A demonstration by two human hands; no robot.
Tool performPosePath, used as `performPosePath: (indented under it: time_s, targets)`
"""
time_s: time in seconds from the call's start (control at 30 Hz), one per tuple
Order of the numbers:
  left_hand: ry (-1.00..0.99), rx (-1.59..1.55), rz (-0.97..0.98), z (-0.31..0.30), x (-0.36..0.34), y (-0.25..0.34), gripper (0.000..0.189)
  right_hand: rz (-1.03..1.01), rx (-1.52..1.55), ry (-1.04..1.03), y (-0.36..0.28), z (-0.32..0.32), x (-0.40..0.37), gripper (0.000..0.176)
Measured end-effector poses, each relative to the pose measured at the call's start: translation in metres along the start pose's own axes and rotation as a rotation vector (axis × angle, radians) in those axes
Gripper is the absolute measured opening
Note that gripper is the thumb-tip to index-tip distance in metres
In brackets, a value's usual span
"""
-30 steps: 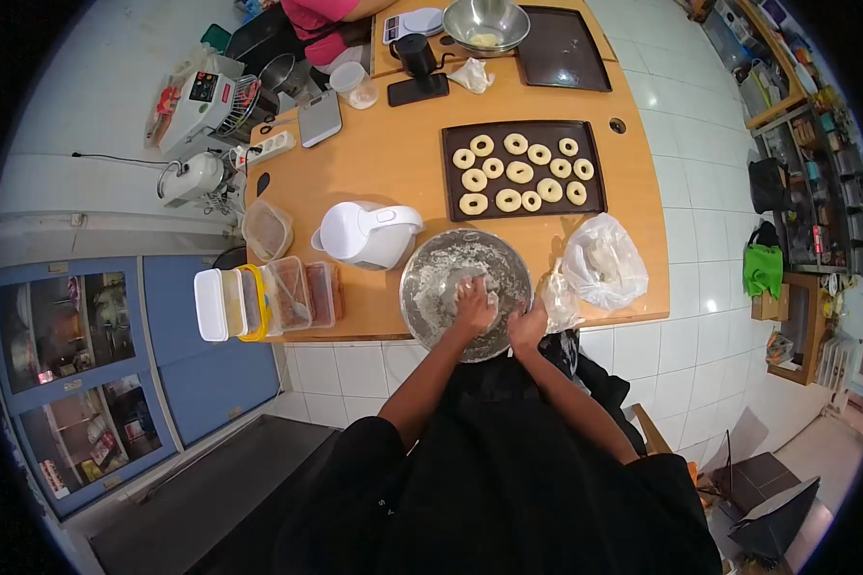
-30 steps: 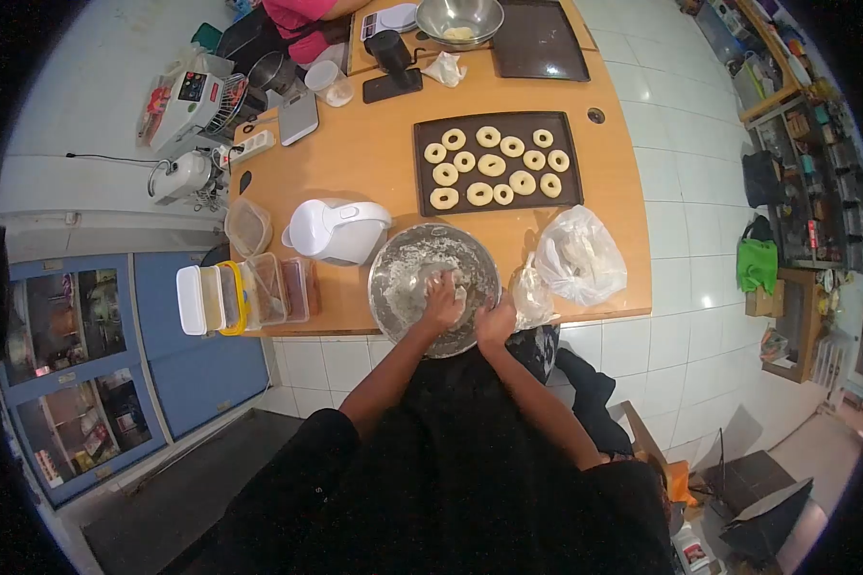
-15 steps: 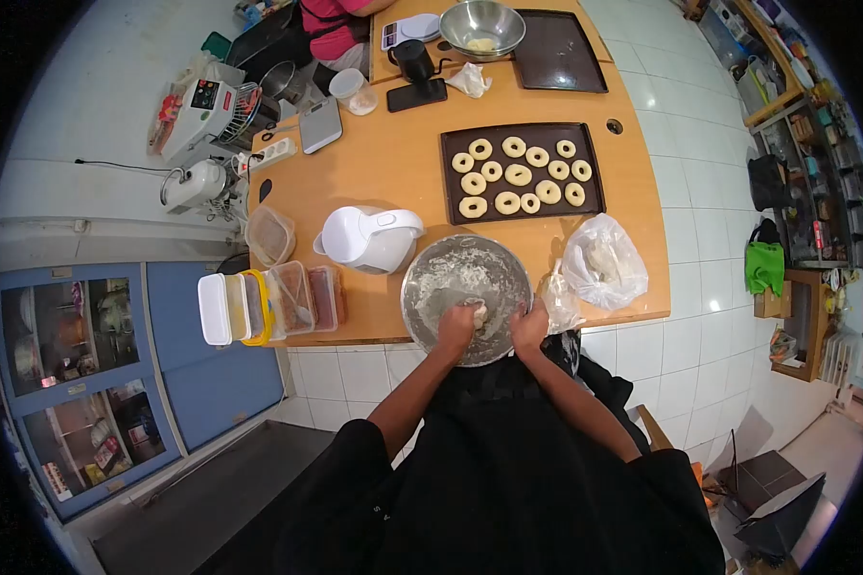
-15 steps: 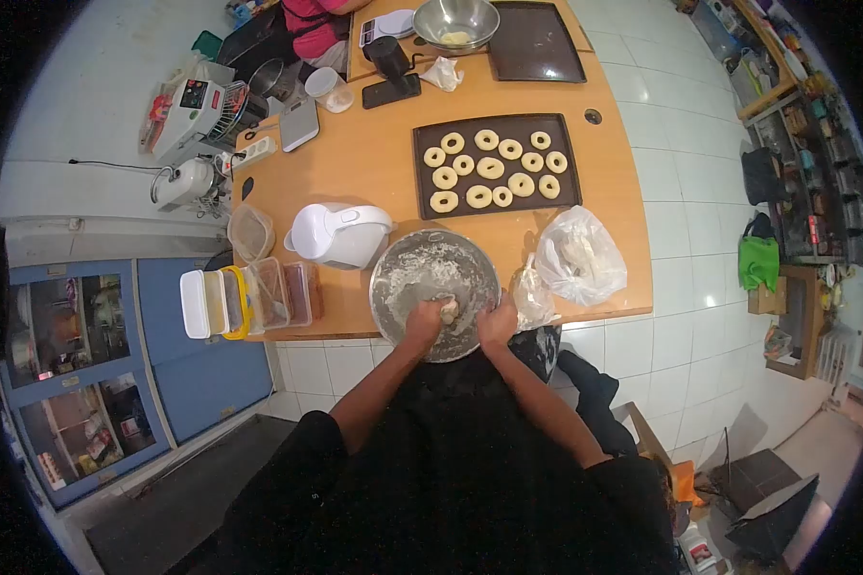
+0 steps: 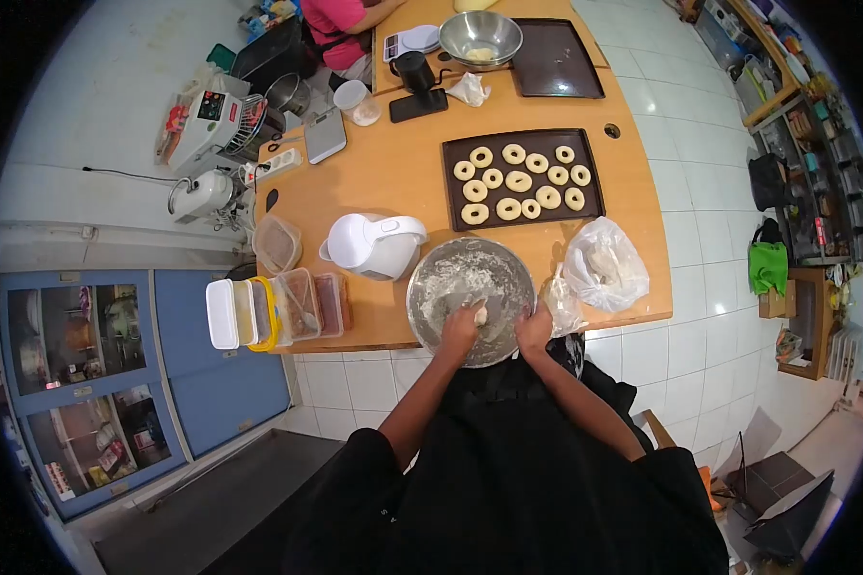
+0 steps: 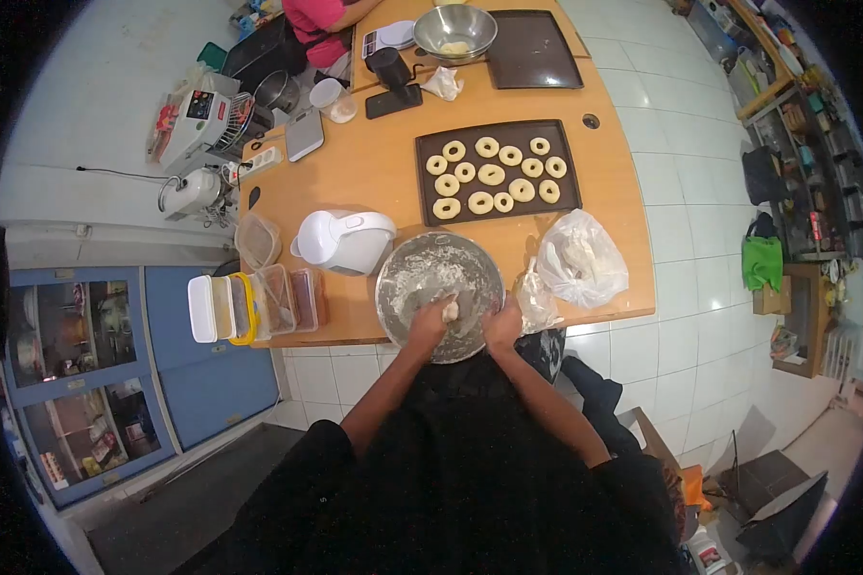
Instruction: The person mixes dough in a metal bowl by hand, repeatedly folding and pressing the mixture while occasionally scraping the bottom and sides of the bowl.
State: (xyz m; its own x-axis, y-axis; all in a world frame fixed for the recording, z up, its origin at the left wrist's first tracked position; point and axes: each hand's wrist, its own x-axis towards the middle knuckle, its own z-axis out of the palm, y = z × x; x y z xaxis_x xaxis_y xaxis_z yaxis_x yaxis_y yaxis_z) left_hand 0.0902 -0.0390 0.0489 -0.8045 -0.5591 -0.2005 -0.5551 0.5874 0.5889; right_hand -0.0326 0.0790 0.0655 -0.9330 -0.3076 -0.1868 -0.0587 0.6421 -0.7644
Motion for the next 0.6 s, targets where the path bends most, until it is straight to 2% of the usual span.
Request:
performPosePath:
  time_s: [0.13, 0.23, 0.33, 0.4, 0.47, 0.53, 0.57, 0.6]
  targets:
    - [0.135, 0.130, -0.103, 0.011, -0.010, 0.002, 0.049, 0.011, -0.003, -0.021, -0.008, -0.005, 0.000, 0.017]
    - [0.003, 0.263, -0.275, -0.014, -0.005, 0.021, 0.055, -0.042, -0.031, 0.044, -0.003, -0.001, 0.002, 0.017]
    - [-0.001, 0.324, -0.125, -0.016, 0.002, 0.007, 0.057, 0.049, -0.072, -0.078, -0.003, -0.005, 0.004, 0.014]
    - [0.041, 0.250, 0.083, -0.006, 0.007, -0.006, 0.055, 0.023, -0.059, -0.034, -0.001, -0.001, 0.004, 0.014]
    - [0.015, 0.189, 0.188, 0.004, 0.005, -0.015, 0.050, 0.015, -0.026, -0.004, -0.001, 0.002, 0.004, 0.014]
    - [-0.097, 0.191, 0.142, 0.010, -0.001, -0.012, 0.044, 0.024, 0.026, 0.013, -0.001, 0.004, 0.002, 0.014]
    - [-0.082, 0.165, 0.047, 0.014, 0.000, -0.007, 0.036, -0.002, 0.006, 0.034, -0.001, 0.005, 0.002, 0.014]
    - [-0.084, 0.143, 0.071, 0.015, 0.002, -0.007, 0.038, -0.030, -0.014, 0.059, -0.001, 0.007, 0.003, 0.015]
